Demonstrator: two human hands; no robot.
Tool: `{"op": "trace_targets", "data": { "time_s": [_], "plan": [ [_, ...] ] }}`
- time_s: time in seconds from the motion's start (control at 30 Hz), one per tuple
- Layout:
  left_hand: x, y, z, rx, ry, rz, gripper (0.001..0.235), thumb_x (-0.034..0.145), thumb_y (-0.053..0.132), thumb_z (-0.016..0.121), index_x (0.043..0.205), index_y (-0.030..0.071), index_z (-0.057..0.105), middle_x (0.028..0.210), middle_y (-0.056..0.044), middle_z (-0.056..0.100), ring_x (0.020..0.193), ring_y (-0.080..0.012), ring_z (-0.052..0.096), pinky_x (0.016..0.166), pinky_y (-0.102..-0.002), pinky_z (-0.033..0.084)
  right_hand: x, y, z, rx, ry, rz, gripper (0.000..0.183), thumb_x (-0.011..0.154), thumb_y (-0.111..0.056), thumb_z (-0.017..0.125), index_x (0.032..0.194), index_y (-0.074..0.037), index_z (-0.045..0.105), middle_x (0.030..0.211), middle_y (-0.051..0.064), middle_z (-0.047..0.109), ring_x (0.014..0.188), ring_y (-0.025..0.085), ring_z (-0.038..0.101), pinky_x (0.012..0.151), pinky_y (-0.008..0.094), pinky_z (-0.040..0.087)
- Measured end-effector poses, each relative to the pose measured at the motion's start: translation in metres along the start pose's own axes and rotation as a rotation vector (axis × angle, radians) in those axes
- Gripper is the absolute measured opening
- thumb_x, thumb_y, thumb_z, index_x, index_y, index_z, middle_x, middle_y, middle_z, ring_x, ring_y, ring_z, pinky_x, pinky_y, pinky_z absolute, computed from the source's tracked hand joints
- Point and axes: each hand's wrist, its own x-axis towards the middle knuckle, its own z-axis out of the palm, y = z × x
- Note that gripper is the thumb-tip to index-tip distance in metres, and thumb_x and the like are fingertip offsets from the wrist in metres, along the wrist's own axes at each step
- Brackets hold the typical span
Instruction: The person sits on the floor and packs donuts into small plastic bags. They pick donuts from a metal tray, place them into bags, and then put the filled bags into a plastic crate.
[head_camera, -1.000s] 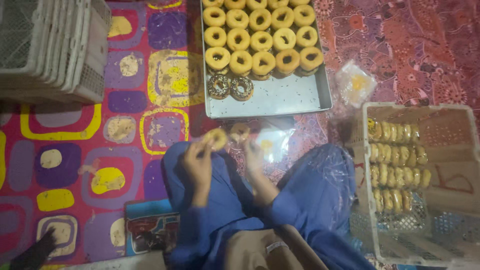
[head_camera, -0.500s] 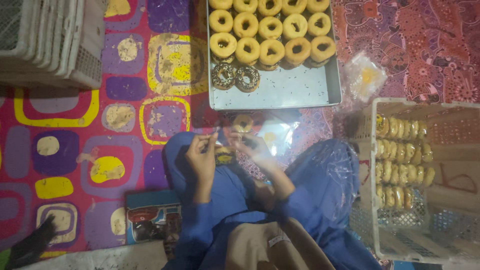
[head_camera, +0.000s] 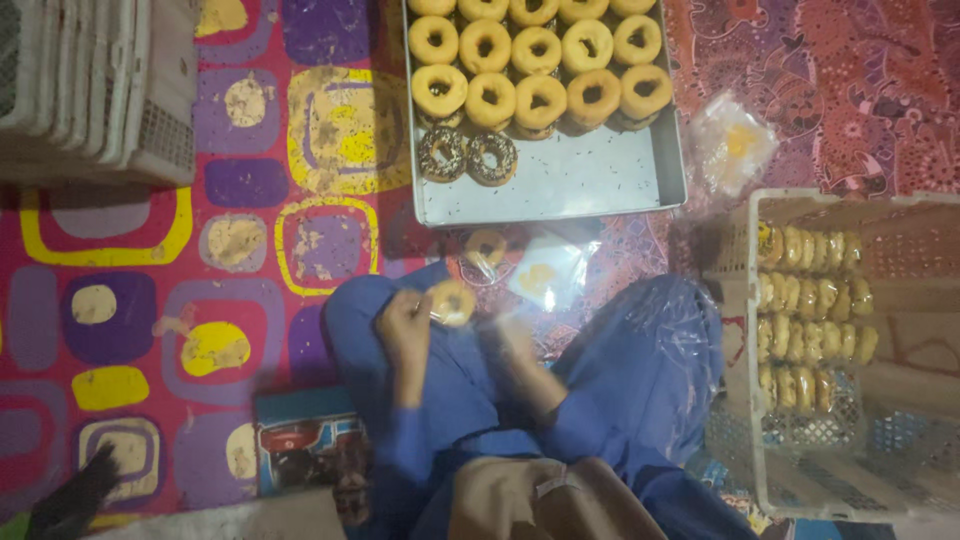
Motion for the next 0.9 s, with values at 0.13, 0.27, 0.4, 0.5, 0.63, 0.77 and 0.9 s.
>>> {"op": "trace_targets", "data": {
  "time_s": [0.13, 0.27, 0.4, 0.5, 0.63, 0.77, 0.9],
  "plan": [
    [0.057, -0.001, 0.092, -0.384, -0.103, -0.2, 0.031, 0.08, 0.024, 0.084, 0.09, -0.001, 0.069, 0.075, -0.018, 0.072, 0.061, -0.0337, 0.066, 0.055, -0.042, 0.05, 0.068, -0.088, -0.073, -0.444, 0.243, -0.511, 0.03, 0.1, -0.033, 0.061, 0.1, -0.005, 0.07, 0.082, 0.012, 0.066, 0.067, 0.025, 0.062, 0.061, 0.042, 0.049],
    [0.067, -0.017, 0.146, 0.173, -0.009, -0.092, 0.05, 0.063, 0.033, 0.093, 0.081, -0.008, 0.071, 0.08, -0.027, 0.07, 0.074, -0.042, 0.07, 0.067, -0.048, 0.054, 0.087, -0.135, -0.099, -1.397, 0.37, -0.692, 0.02, 0.092, -0.029, 0.067, 0.095, -0.01, 0.073, 0.089, 0.013, 0.072, 0.081, 0.029, 0.069, 0.074, 0.046, 0.052],
    [0.057, -0.032, 0.165, 0.248, -0.119, -0.118, 0.05, 0.075, 0.037, 0.088, 0.087, -0.008, 0.068, 0.089, -0.031, 0.069, 0.087, -0.0484, 0.067, 0.08, -0.053, 0.053, 0.098, -0.151, -0.091, -1.537, 0.154, -0.682, 0.019, 0.086, -0.03, 0.071, 0.092, -0.013, 0.076, 0.093, 0.015, 0.075, 0.085, 0.032, 0.071, 0.08, 0.049, 0.052],
    [0.037, -0.025, 0.157, 0.054, -0.253, -0.287, 0.045, 0.083, 0.034, 0.081, 0.101, -0.004, 0.066, 0.097, -0.028, 0.07, 0.096, -0.0453, 0.068, 0.087, -0.051, 0.053, 0.102, -0.151, -0.091, -1.49, 0.114, -0.797, 0.02, 0.081, -0.03, 0.071, 0.092, -0.014, 0.076, 0.091, 0.013, 0.075, 0.077, 0.032, 0.07, 0.08, 0.053, 0.049],
    [0.018, 0.026, 0.134, 0.288, 0.026, 0.028, 0.044, 0.084, 0.026, 0.083, 0.111, 0.0, 0.059, 0.106, -0.025, 0.067, 0.102, -0.0462, 0.065, 0.09, -0.054, 0.052, 0.077, -0.152, -0.105, -1.601, 0.086, -0.931, 0.014, 0.085, -0.02, 0.066, 0.093, -0.017, 0.077, 0.092, 0.007, 0.074, 0.087, 0.027, 0.07, 0.094, 0.051, 0.045],
    [-0.011, 0.113, 0.136, -0.571, -0.353, -0.143, 0.076, 0.079, 0.029, 0.078, 0.139, 0.0, 0.042, 0.1, -0.019, 0.068, 0.088, -0.0365, 0.068, 0.076, -0.045, 0.056, 0.0, -0.143, -0.132, -1.444, 0.113, -1.049, 0.023, 0.089, -0.012, 0.059, 0.1, -0.021, 0.078, 0.1, 0.002, 0.074, 0.097, 0.023, 0.067, 0.103, 0.051, 0.042],
    [-0.04, 0.172, 0.124, -0.017, -0.637, 0.352, 0.029, 0.105, 0.028, 0.059, 0.12, 0.01, 0.075, 0.119, -0.014, 0.072, 0.117, -0.0324, 0.066, 0.103, -0.045, 0.052, -0.056, -0.152, -0.149, -1.544, 0.333, -1.248, 0.061, 0.07, -0.035, 0.062, 0.124, -0.008, 0.068, 0.13, 0.014, 0.064, 0.121, 0.028, 0.06, 0.099, 0.068, 0.029]
  ]
}}
